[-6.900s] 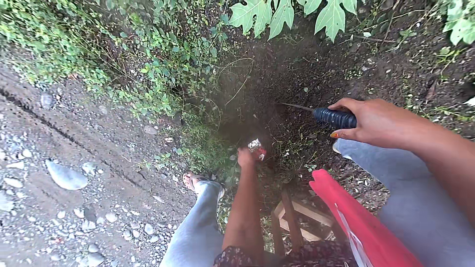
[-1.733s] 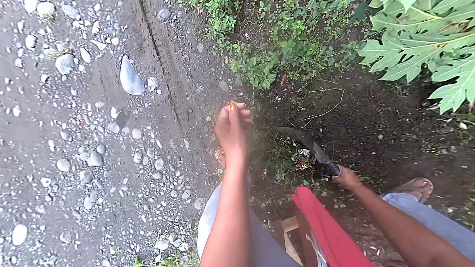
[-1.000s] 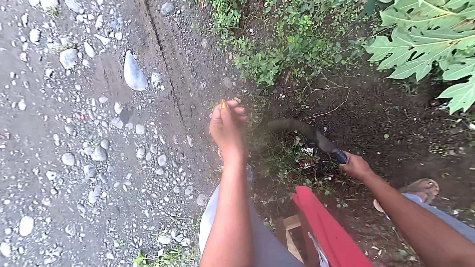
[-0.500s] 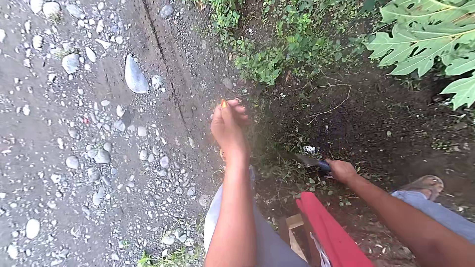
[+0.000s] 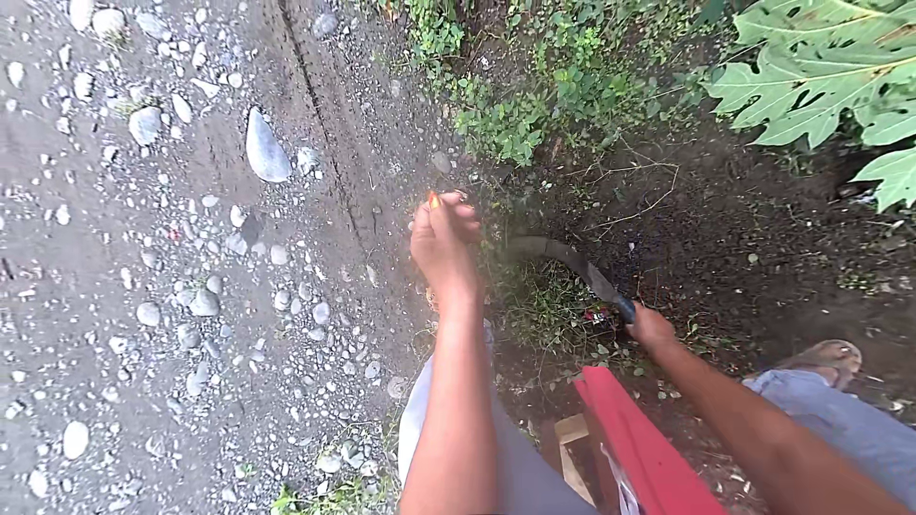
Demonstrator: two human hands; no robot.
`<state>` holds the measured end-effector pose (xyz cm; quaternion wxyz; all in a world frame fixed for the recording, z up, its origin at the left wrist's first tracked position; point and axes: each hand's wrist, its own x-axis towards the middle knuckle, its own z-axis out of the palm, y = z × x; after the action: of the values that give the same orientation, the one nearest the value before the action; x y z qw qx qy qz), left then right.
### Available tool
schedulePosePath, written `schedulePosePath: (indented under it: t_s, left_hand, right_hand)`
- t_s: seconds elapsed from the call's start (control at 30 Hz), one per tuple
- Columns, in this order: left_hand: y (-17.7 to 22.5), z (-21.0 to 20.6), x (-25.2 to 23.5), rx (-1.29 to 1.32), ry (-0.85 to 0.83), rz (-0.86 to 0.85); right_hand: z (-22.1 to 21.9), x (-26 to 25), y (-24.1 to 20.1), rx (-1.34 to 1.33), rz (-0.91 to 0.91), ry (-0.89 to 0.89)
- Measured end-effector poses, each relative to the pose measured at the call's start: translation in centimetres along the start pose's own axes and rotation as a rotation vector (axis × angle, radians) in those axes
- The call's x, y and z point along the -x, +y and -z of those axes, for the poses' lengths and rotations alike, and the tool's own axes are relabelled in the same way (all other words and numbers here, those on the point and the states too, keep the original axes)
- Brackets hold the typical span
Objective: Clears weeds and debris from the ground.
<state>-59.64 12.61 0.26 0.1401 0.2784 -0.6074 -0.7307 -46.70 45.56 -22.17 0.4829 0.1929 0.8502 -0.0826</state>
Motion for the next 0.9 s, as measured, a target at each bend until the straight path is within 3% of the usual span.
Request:
schedulePosePath:
  t_s: [0.13,0.27,0.37,0.5,0.63,0.77,0.9]
  left_hand:
    - [-0.2,0.3,0.3,-0.005,-0.015,-0.011]
    - [-0.1,0.2,0.2,0.004,-0.016,-0.027]
    - [-0.2,0.2,0.3,-0.005,-0.019,-0.022]
    - [-0.4,0.0,0.3,-0.003,-0.029,-0.022]
    - [-0.5,-0.1,0.4,-0.007,-0.039,-0.01]
    - [-0.3,-0.4,0.4,0.016,-0.04,-0.001]
    - [-0.6,-0.8,0.6,0.017,-0.051,-0.005]
  right_hand:
    - [3.1,1.4,1.6,0.158,0.033,0.056]
    - [3.8,2.3,-1.7,-0.169,-0.011,0.278]
    - [1.5,1.9,-3.2,-0.444,-0.014,0.356]
    - [0.8,1.5,-1.8,-0.086,-0.025,0.104]
    - [3.4,1.9,-1.3,0.138,0.027,0.051]
    - [3.7,2.6,-1.0,0.156,0.135,0.009]
    - [1.4,3.8,-3.3,0.097,0.069,-0.008]
